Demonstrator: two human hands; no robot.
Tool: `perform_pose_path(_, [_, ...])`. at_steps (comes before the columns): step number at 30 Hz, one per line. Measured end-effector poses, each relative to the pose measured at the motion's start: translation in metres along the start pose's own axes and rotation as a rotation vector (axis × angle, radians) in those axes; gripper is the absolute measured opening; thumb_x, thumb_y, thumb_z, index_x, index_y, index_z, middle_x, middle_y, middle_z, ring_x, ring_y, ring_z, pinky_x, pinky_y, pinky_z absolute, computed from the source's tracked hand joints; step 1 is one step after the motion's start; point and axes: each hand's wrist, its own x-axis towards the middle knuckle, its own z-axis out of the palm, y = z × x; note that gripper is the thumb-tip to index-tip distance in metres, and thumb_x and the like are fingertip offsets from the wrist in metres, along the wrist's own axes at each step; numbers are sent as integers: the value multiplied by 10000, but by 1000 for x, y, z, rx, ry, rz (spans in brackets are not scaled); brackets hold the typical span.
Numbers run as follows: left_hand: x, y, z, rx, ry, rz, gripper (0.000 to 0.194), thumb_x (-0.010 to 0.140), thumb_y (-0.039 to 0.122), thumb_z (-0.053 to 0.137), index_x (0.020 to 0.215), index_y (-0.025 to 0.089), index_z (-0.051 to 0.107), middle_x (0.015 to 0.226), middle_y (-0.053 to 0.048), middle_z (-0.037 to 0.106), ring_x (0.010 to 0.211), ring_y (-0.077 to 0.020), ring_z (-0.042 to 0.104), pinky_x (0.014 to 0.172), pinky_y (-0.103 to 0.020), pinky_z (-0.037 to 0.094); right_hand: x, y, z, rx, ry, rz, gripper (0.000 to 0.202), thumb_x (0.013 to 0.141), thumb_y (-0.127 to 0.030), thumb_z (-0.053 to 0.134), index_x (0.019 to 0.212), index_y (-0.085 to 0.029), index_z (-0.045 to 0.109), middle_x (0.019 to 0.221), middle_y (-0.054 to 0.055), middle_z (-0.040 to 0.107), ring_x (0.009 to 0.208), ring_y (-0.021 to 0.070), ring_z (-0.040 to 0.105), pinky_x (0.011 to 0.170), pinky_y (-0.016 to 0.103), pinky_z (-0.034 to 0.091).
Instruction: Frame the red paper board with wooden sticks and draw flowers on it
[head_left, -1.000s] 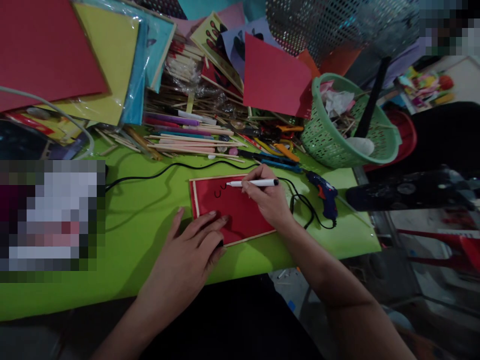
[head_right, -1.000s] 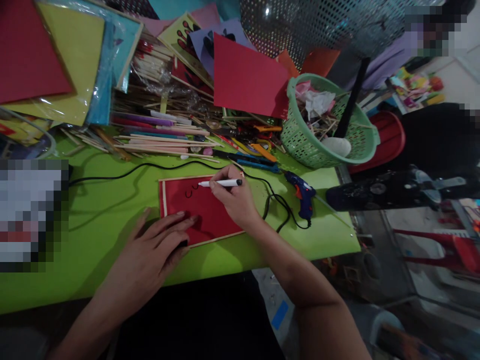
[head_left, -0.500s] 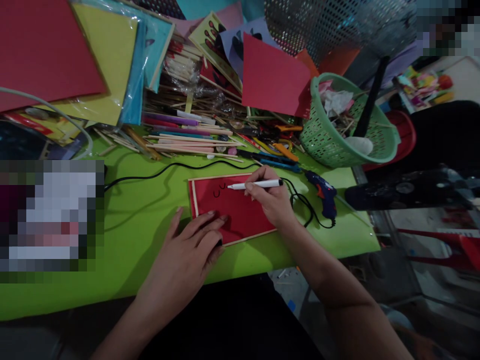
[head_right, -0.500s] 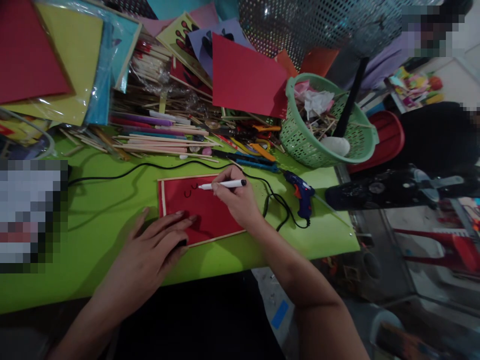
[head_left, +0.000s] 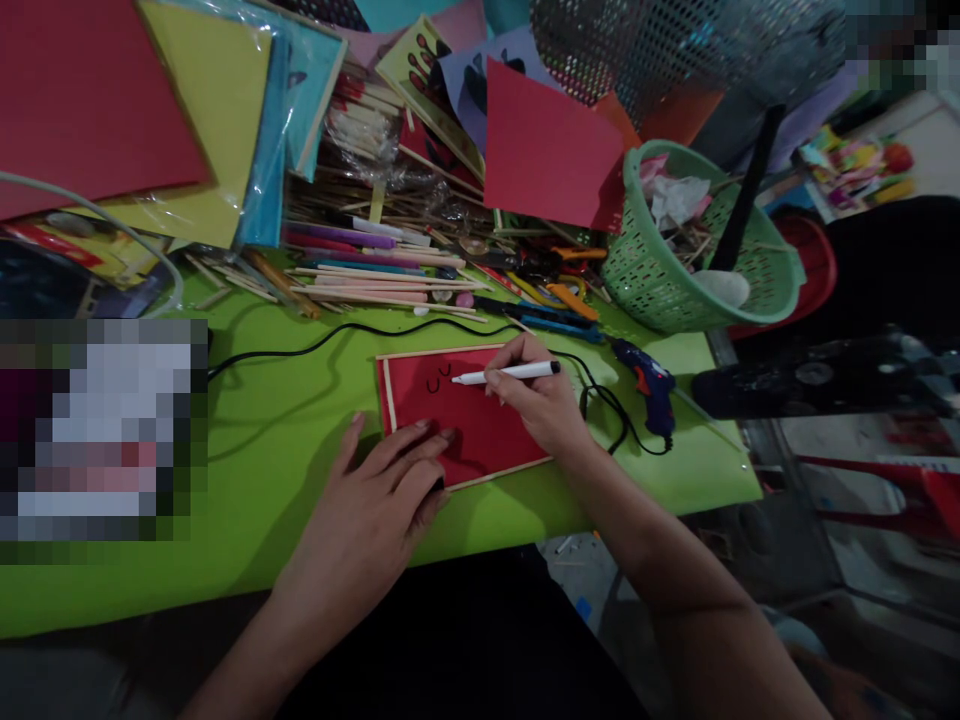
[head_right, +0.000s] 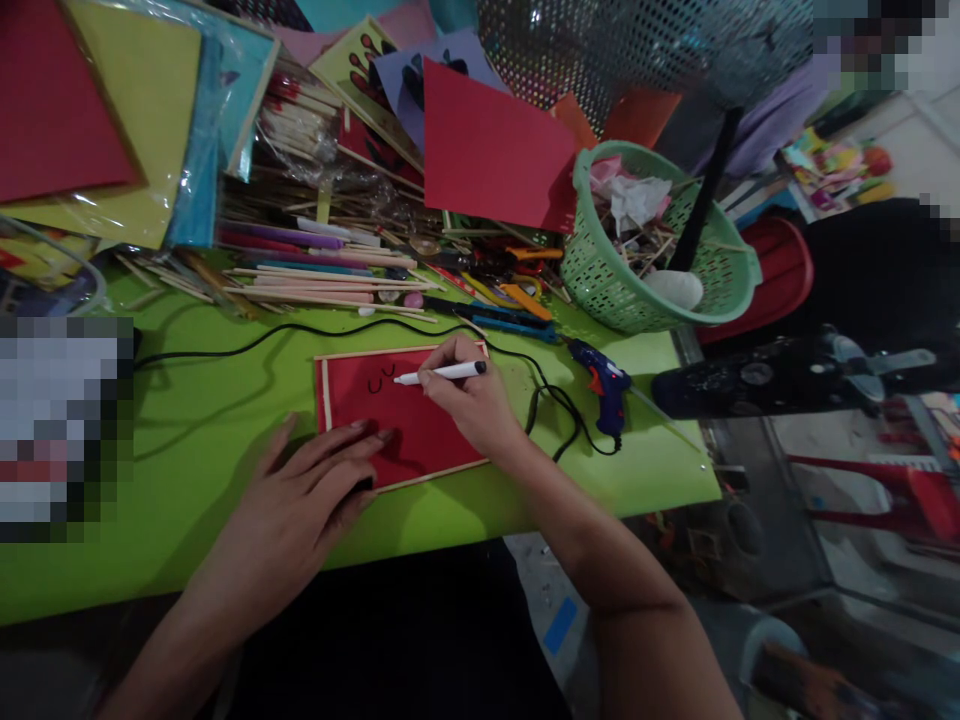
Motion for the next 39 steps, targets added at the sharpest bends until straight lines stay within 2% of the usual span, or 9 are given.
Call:
perform_pose_path(10, [1, 2, -1, 0, 23, 9, 161, 1057, 277, 490, 1073, 239, 645, 1422, -63, 684, 1377, -283, 594, 1255, -708, 216, 0, 4, 0, -4, -13, -7, 129, 873, -323, 683, 838, -236, 595, 717, -29, 610, 639, 138, 517, 608, 311, 400])
perform_pose_path(39, [1, 0, 0, -4, 19, 10, 136, 1057, 285, 494, 1054, 250, 624, 1430, -32, 681, 1387, -267, 582, 1297, -644, 118, 2, -1, -1, -49, 34, -12, 93, 814, -283, 645, 773, -244, 572, 708, -29, 554, 677, 163, 505, 659, 330, 385])
